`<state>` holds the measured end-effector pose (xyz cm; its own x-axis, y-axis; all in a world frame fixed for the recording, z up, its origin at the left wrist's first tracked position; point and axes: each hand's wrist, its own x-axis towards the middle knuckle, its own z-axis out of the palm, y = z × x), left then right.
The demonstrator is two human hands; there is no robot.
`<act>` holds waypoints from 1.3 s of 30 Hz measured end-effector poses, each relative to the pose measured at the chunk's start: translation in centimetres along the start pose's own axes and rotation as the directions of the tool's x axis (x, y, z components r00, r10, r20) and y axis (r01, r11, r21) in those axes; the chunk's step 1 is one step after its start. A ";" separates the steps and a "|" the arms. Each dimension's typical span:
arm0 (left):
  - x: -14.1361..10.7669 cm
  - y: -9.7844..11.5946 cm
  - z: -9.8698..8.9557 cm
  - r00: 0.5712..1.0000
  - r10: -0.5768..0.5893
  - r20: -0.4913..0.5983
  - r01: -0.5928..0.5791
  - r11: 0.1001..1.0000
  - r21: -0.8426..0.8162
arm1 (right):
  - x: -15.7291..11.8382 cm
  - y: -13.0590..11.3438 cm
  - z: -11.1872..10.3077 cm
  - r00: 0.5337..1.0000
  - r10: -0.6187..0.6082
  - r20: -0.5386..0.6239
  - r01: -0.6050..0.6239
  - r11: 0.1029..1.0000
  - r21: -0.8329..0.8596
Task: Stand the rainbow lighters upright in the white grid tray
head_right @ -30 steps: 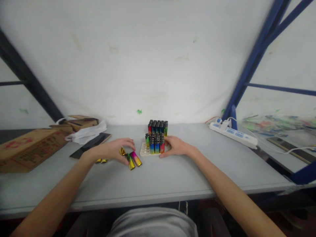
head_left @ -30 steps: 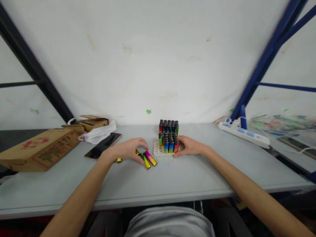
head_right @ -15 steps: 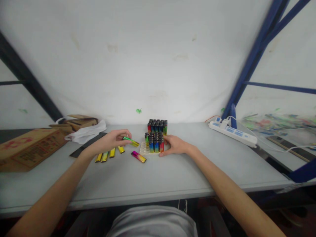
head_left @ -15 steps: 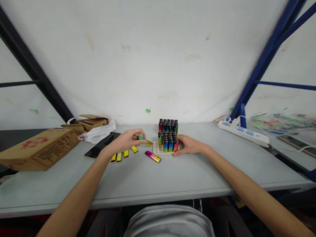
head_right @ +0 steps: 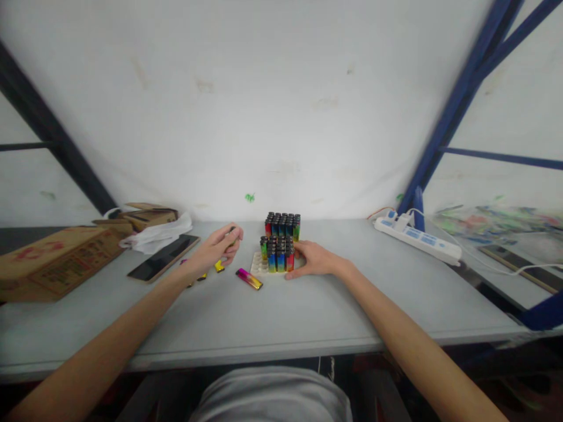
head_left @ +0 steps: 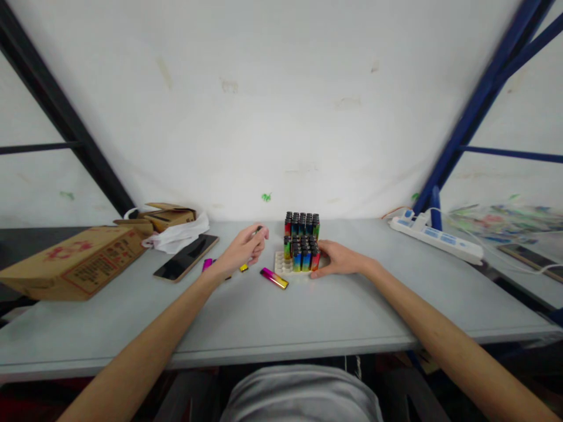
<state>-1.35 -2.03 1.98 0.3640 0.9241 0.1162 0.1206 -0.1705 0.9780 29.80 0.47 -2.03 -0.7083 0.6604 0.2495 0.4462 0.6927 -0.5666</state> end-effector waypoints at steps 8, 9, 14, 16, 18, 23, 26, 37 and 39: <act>0.7 -0.4 0.6 0.982 -0.190 -0.012 0.189 0.981 -0.051 | -0.1 0.0 0.0 1.000 0.010 0.014 -0.009 1.000 -0.028; 0.7 -0.3 0.7 0.984 -0.175 -0.041 0.174 0.984 -0.029 | 0.0 0.0 0.0 1.000 0.010 0.013 -0.010 1.000 -0.028; 0.2 -0.2 1.3 0.990 -0.106 -0.093 0.109 0.994 0.029 | 0.0 -0.1 -0.1 1.000 0.016 0.007 -0.016 1.000 -0.021; 0.2 -0.3 1.3 0.990 -0.101 -0.100 0.105 0.994 0.034 | 0.0 -0.2 -0.1 1.000 0.016 0.007 -0.016 1.000 -0.024; 0.4 -0.5 1.2 0.989 -0.101 -0.107 0.102 0.995 0.011 | 0.0 -0.2 -0.1 1.000 0.015 0.009 -0.015 1.000 -0.027; 0.7 -1.4 1.1 0.995 -0.081 -0.054 0.076 0.994 -0.080 | 0.0 -0.2 -0.1 1.000 0.017 0.018 -0.016 0.999 -0.032; 0.4 -1.7 1.4 0.997 0.018 -0.073 -0.019 1.000 -0.007 | 0.0 -0.1 -0.1 1.000 0.013 0.014 -0.013 1.000 -0.019; 0.1 -1.2 1.7 0.939 0.331 0.095 -0.340 0.844 0.414 | 0.0 -0.4 -0.1 1.000 -0.006 0.005 0.006 1.000 -0.004; 0.0 -1.3 1.7 0.940 0.327 0.096 -0.335 0.836 0.435 | 0.0 -0.4 0.0 1.000 -0.002 0.005 0.002 1.000 -0.006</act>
<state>0.10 -2.37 0.43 0.4700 0.7801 0.4129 0.3804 -0.6011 0.7028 29.63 0.24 -1.79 -0.7117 0.6577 0.2467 0.4484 0.6957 -0.5612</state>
